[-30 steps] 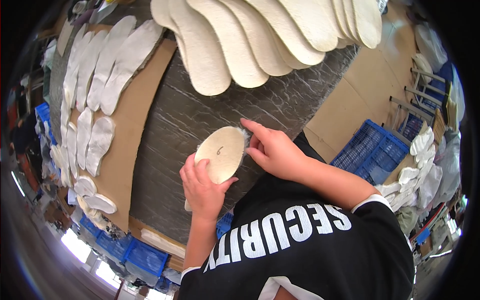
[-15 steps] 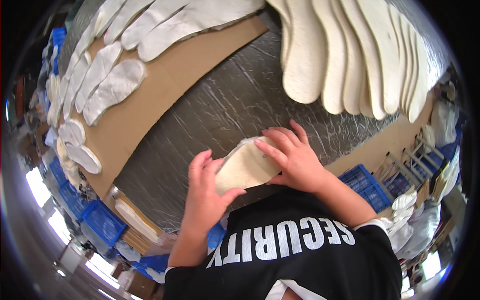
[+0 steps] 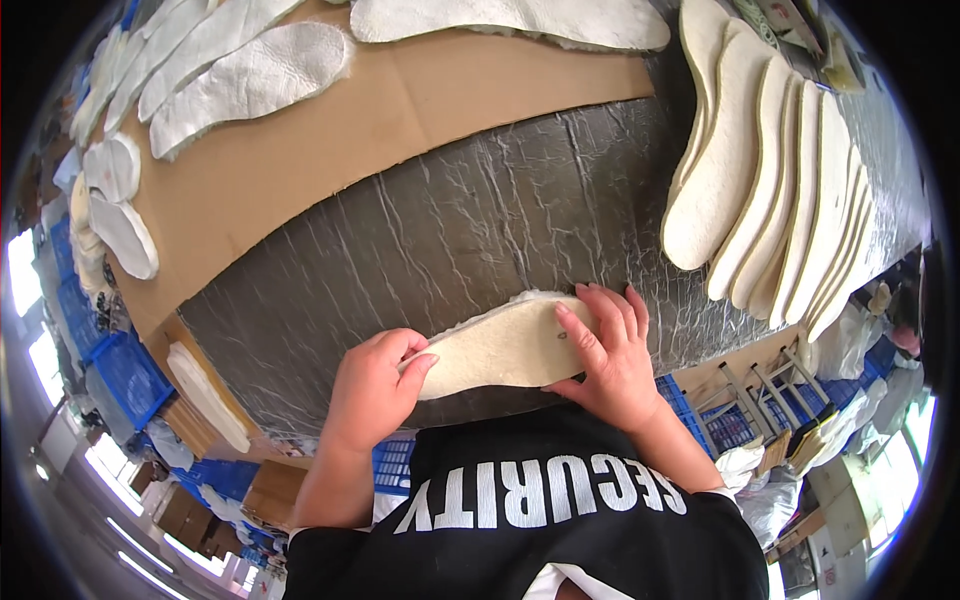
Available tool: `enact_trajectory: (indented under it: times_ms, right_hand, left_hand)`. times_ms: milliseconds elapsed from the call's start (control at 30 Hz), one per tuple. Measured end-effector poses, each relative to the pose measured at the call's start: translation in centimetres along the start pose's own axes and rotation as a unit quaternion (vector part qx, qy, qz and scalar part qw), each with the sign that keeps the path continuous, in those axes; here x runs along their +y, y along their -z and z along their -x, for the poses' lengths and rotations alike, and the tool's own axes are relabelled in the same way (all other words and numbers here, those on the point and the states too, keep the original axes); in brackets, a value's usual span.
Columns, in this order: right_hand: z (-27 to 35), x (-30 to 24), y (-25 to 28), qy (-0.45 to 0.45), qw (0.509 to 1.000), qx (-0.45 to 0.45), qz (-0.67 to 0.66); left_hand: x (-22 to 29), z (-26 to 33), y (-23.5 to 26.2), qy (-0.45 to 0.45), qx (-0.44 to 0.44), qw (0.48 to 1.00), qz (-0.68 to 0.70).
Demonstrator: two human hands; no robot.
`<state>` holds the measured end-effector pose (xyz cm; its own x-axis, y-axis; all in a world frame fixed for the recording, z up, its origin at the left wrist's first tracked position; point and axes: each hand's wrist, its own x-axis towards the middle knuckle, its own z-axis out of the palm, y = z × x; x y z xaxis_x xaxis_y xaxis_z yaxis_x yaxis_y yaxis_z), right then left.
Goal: Attaching soft fabric linings to shoe insole components by hand.
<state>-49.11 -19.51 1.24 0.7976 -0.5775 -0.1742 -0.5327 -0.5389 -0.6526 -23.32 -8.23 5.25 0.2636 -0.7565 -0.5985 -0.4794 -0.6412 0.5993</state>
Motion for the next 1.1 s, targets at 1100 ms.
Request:
enact_trajectory:
  times_ms: [1100]
  right_hand:
    - [-7.8, -6.3, -4.5, 0.219, 0.967, -0.016, -0.128]
  left_hand:
    - [-6.4, 1.9, 0.3, 0.086, 0.159, 0.915, 0.360]
